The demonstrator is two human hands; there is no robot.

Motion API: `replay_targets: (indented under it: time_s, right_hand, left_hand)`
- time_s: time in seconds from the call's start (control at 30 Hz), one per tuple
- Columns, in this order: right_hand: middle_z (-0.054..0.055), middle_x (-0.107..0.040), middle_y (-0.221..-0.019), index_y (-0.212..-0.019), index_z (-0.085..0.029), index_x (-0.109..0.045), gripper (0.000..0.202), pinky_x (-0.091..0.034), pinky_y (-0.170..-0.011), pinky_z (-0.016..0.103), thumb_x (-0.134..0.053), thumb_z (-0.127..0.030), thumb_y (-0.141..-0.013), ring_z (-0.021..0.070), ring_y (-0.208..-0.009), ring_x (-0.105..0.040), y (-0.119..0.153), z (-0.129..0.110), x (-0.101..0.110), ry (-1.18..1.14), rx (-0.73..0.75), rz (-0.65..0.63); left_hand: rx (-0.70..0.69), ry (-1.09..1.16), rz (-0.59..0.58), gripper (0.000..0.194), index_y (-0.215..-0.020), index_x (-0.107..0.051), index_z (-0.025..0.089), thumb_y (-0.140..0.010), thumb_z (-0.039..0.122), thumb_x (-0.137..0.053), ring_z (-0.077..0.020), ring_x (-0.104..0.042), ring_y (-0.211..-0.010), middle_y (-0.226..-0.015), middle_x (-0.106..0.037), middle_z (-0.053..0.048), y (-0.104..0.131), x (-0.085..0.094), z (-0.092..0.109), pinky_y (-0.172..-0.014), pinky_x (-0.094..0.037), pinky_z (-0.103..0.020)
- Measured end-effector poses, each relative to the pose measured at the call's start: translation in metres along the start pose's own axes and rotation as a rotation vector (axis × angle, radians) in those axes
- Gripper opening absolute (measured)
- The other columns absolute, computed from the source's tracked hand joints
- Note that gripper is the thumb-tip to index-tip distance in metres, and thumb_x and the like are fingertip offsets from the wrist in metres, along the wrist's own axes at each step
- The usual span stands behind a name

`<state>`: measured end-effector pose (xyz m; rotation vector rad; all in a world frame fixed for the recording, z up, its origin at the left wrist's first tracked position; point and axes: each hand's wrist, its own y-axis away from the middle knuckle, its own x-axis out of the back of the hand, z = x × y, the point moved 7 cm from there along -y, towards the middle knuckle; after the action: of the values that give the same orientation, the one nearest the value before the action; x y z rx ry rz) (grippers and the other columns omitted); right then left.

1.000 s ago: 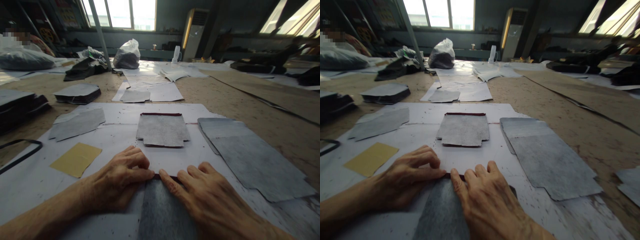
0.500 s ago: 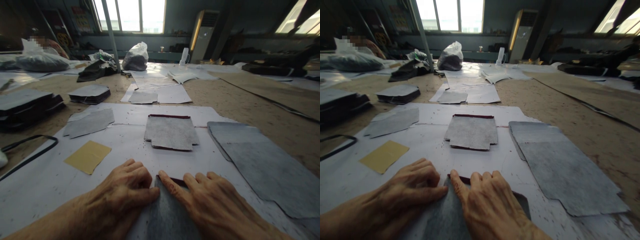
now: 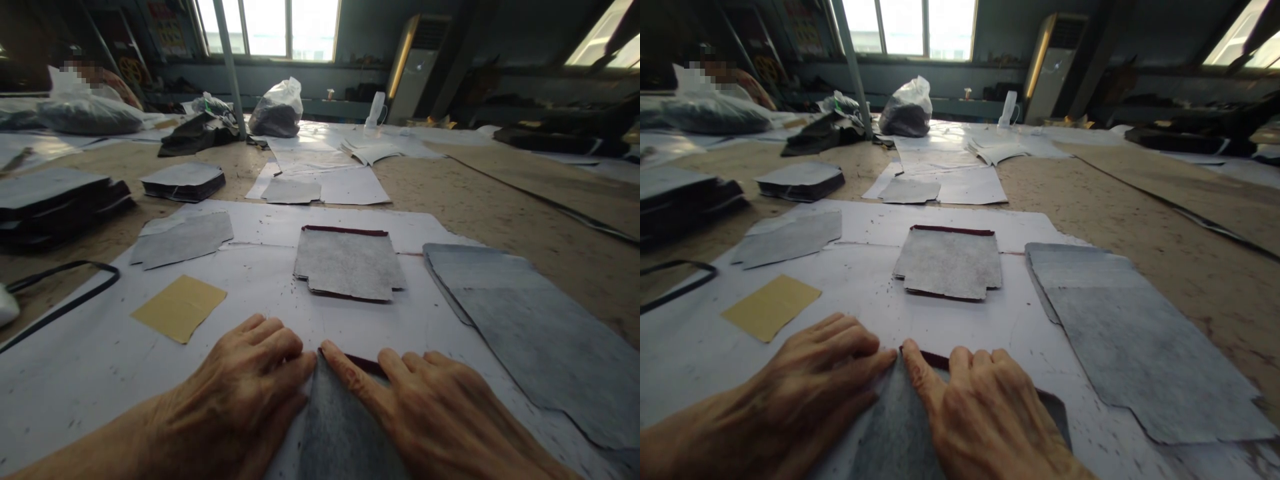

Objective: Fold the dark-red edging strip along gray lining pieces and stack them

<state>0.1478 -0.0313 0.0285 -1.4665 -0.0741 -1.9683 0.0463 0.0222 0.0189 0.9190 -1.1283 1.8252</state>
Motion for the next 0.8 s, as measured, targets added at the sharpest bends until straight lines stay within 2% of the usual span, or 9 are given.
replay_targets:
  time_s: [0.2,0.37,0.53,0.67,0.8]
  right_hand:
    - [0.006,-0.057,-0.068,-0.126,-0.016,-0.047,0.062,-0.045,-0.047,0.023,-0.048,-0.009,-0.064,0.0148,-0.052,-0.053,0.007,-0.002,-0.008,0.015,0.032,-0.089]
    - [0.007,-0.057,-0.063,-0.117,-0.018,-0.056,0.058,-0.046,-0.044,0.025,-0.043,-0.005,-0.062,0.0163,-0.048,-0.053,0.003,-0.002,0.001,0.020,0.033,-0.006]
    - [0.004,-0.049,-0.048,-0.107,-0.017,-0.061,0.055,-0.036,-0.037,0.026,-0.036,-0.001,-0.061,0.0153,-0.038,-0.044,-0.005,-0.004,0.010,0.040,-0.036,0.030]
    - [0.003,-0.048,-0.049,-0.114,-0.019,-0.058,0.059,-0.032,-0.036,0.023,-0.034,-0.001,-0.064,0.0131,-0.036,-0.043,-0.005,-0.007,0.005,0.061,-0.051,-0.010]
    - [0.004,-0.053,-0.059,-0.122,-0.017,-0.051,0.058,-0.038,-0.038,0.023,-0.029,-0.001,-0.071,0.0124,-0.041,-0.048,0.014,-0.001,0.002,-0.010,-0.075,0.019]
  left_hand:
    - [-0.003,-0.011,-0.024,0.014,-0.086,-0.053,0.011,-0.080,0.009,-0.040,-0.0160,-0.042,-0.069,-0.077,-0.048,-0.006,-0.001,-0.002,0.001,-0.062,-0.034,-0.033]
    - [-0.023,-0.043,-0.017,0.014,-0.086,-0.053,0.011,-0.078,0.011,-0.041,-0.0161,-0.042,-0.067,-0.076,-0.047,-0.005,0.000,-0.001,0.001,-0.060,-0.033,-0.033]
    - [-0.015,-0.088,0.010,0.016,-0.089,-0.054,0.012,-0.077,0.013,-0.043,-0.0164,-0.044,-0.069,-0.078,-0.048,-0.006,0.001,0.000,0.001,-0.061,-0.036,-0.033]
    - [0.002,-0.090,0.071,0.017,-0.090,-0.054,0.013,-0.076,0.013,-0.043,-0.0156,-0.045,-0.069,-0.081,-0.048,-0.006,0.003,0.004,0.001,-0.062,-0.038,-0.032]
    - [0.018,-0.108,0.079,0.015,-0.089,-0.053,0.014,-0.077,0.014,-0.045,-0.0164,-0.049,-0.073,-0.085,-0.049,-0.006,0.004,0.005,-0.001,-0.065,-0.041,-0.033]
